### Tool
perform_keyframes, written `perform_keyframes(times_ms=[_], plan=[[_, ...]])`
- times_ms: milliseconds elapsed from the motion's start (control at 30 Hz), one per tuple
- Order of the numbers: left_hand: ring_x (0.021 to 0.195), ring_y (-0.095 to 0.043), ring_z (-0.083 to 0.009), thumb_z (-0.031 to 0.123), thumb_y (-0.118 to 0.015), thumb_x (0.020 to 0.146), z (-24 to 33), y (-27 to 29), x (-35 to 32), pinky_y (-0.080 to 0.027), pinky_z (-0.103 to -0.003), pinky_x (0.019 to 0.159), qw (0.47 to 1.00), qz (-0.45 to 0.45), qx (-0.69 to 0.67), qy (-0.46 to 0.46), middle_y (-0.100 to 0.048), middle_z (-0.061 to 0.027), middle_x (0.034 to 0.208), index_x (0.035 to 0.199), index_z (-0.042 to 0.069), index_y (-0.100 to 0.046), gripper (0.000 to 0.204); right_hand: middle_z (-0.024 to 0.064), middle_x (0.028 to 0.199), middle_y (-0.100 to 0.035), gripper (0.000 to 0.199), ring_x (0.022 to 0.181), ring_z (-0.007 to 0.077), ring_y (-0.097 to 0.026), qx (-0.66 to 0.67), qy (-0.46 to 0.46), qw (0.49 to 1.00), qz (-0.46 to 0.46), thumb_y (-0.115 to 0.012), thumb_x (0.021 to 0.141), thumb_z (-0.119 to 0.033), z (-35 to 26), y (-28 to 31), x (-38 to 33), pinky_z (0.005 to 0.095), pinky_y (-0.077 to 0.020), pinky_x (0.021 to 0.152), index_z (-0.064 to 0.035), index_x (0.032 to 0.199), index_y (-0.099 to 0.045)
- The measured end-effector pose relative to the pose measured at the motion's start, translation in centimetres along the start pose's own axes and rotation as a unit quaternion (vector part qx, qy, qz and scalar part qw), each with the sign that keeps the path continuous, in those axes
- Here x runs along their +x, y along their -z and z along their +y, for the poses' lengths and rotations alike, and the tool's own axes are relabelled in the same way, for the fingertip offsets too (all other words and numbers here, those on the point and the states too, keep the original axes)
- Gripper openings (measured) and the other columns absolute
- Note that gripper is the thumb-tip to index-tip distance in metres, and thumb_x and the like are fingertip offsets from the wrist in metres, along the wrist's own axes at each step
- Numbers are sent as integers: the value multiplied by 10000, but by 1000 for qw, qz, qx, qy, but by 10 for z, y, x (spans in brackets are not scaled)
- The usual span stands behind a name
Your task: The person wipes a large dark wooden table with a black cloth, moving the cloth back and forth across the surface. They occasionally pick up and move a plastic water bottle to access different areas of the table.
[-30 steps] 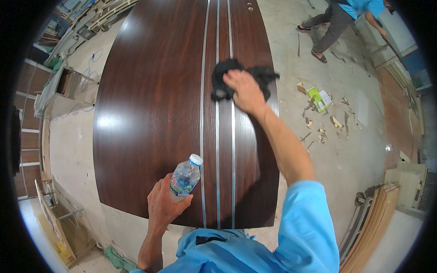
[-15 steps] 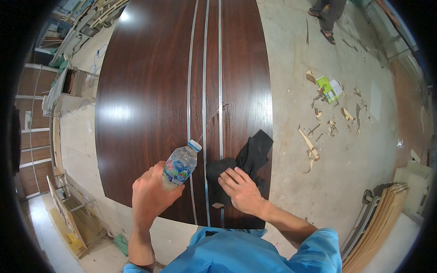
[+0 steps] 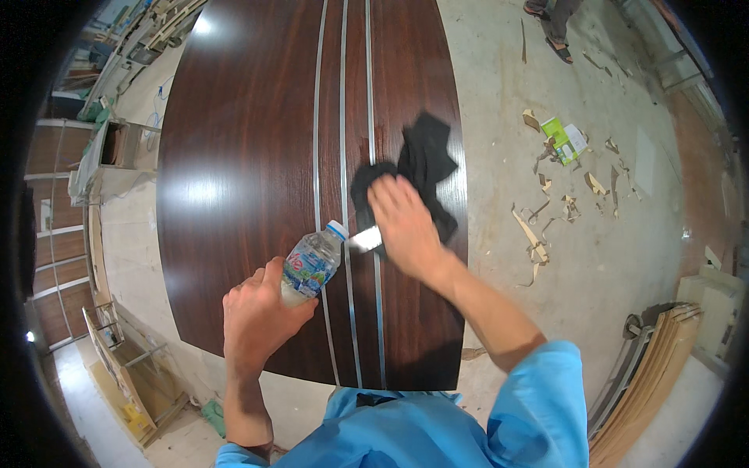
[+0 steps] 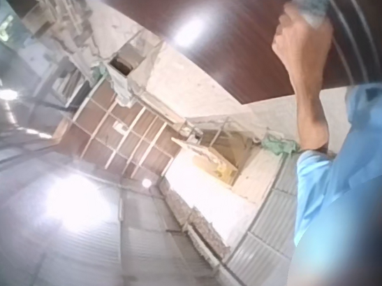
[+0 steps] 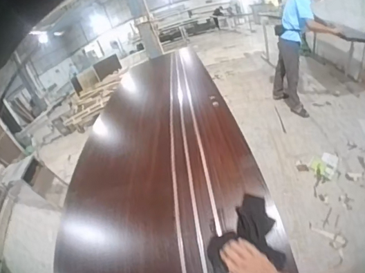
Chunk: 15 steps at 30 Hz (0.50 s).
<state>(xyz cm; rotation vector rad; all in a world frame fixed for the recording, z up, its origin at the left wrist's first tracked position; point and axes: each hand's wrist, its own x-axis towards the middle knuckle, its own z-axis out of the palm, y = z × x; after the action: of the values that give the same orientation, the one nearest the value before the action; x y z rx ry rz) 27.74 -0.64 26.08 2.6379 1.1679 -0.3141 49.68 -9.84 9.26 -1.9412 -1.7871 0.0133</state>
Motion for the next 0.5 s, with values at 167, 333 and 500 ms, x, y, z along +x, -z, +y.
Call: perform_keyframes(times_ms=[167,333,500], plan=[[800,-751,-372,282,-902,689,-19,11,23,-598,-479,707,998,11,29,-50,-719,-167,874,1180,10,-649,616,231,1390,-601,487,1400,379,-511,1,14,999,-42,-564,877,-98,-21,4,-19,514,-341,1244,98,1319,-625],[820,-744,-367,273,-904,681,-29,14,44,-590,-489,710,994,45,27,-95,-706,-149,881,1158,22,-634,603,235,1406,-578,491,1407,389,-491,-25,-28,999,-10,-569,878,-86,5,-6,27,519,-347,1225,99,1332,-601],[863,-747,-365,276,-902,695,-40,15,59,-590,-486,736,995,-5,25,-102,-712,-152,911,1181,29,-638,605,237,1371,-588,473,1391,407,-496,-52,-47,997,18,-566,879,-121,-54,-2,-26,537,-349,1229,95,1295,-629]])
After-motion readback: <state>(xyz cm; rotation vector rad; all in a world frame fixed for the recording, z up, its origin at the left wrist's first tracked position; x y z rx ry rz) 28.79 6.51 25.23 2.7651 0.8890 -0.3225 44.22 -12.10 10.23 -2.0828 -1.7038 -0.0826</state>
